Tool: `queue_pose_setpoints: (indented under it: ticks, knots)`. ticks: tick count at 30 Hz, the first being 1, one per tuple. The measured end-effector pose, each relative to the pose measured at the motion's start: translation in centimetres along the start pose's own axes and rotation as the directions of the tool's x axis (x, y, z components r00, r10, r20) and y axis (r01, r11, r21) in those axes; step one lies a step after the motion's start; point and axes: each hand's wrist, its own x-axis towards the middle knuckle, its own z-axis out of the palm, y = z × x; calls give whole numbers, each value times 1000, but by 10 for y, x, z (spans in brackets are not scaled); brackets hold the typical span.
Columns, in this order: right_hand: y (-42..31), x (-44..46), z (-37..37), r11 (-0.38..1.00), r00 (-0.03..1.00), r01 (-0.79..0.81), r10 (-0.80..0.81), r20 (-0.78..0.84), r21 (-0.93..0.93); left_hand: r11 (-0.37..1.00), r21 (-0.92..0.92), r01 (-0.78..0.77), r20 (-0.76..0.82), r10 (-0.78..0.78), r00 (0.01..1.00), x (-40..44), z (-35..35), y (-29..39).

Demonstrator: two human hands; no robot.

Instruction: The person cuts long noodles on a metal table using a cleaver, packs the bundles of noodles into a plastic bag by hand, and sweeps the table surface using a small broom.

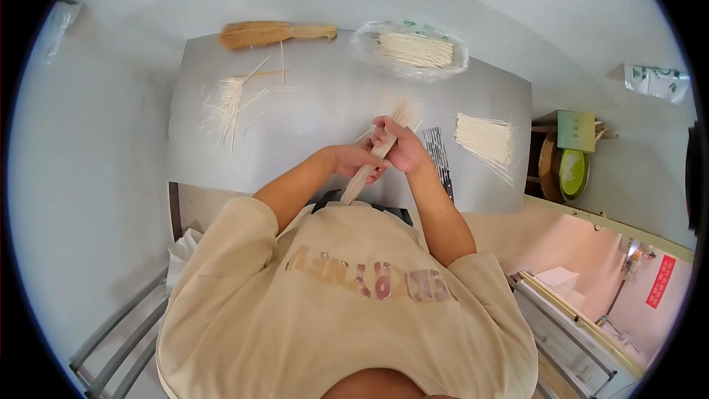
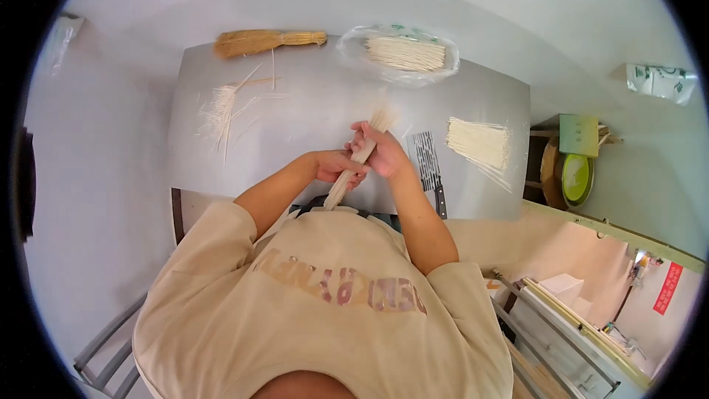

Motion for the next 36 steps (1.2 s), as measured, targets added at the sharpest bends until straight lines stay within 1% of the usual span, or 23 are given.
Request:
queue_pose_setpoints:
  ticks: [1,2,3,4,5,6,7,9,10,12,13,18,20,22,24,26,28,30,32,33,34,35,36]
  knots:
    - [6,7,4,991,998,-26,19,58,130,992,121,-33,-30,37,999,-8,0,-2]
    - [12,6,7,991,998,-40,34,48,124,970,235,-61,-57,77,995,-17,0,-5]
    - [14,3,33,985,968,143,-160,-195,-101,859,512,13,-106,48,993,-30,-5,0]
    - [19,2,49,897,848,254,-386,-364,-361,868,497,-3,-102,62,993,-41,-12,-6]
    - [27,2,53,899,853,235,-374,-365,-370,709,705,11,-248,231,941,-52,-19,-12]
    - [37,-1,56,799,761,359,-550,-344,-483,512,854,90,-339,417,843,-61,-24,-18]
    - [44,-1,58,667,644,464,-706,-295,-583,523,848,85,-344,421,839,-63,-41,-31]
    - [61,10,32,621,618,359,-718,-321,-697,453,865,216,-499,725,476,-57,-80,-67]
    - [69,16,22,557,578,256,-743,-337,-790,460,860,220,-506,723,470,-60,-81,-73]
    - [71,20,5,528,560,180,-749,-355,-830,505,832,230,-555,765,327,-64,-83,-80]
    - [67,22,5,492,537,103,-760,-368,-865,508,829,233,-558,764,324,-69,-80,-76]
    - [43,11,32,401,515,182,-816,-260,-898,479,865,149,-498,856,139,-69,-55,-60]
    - [42,17,9,374,550,32,-781,-296,-927,475,867,152,-496,854,160,-59,-52,-56]
    - [37,18,-2,406,506,74,-803,-316,-911,471,868,159,-495,849,187,-51,-40,-53]
    - [24,28,1,424,473,130,-821,-320,-896,367,922,123,-387,887,251,-45,-30,-43]
    - [14,16,33,557,524,376,-787,-326,-740,320,939,122,-342,899,273,-36,-9,-36]
    - [9,16,49,636,556,416,-744,-372,-650,210,969,132,-241,924,296,-30,16,-23]
    - [6,16,60,849,729,450,-529,-435,-277,175,974,147,-211,935,287,-24,20,-17]
    - [1,12,72,870,764,399,-489,-419,-289,399,889,226,-456,726,515,-21,15,-11]
    - [1,10,77,891,803,338,-441,-401,-302,391,891,232,-453,723,522,-26,13,-11]
    - [3,5,68,890,801,350,-446,-400,-293,694,718,-52,-459,528,714,-37,9,-13]
    - [6,-4,51,931,869,240,-332,-366,-274,906,361,-222,-334,347,876,-49,5,-14]
    - [13,-13,34,957,921,125,-209,-327,-261,905,370,-209,-338,341,877,-58,-4,-20]
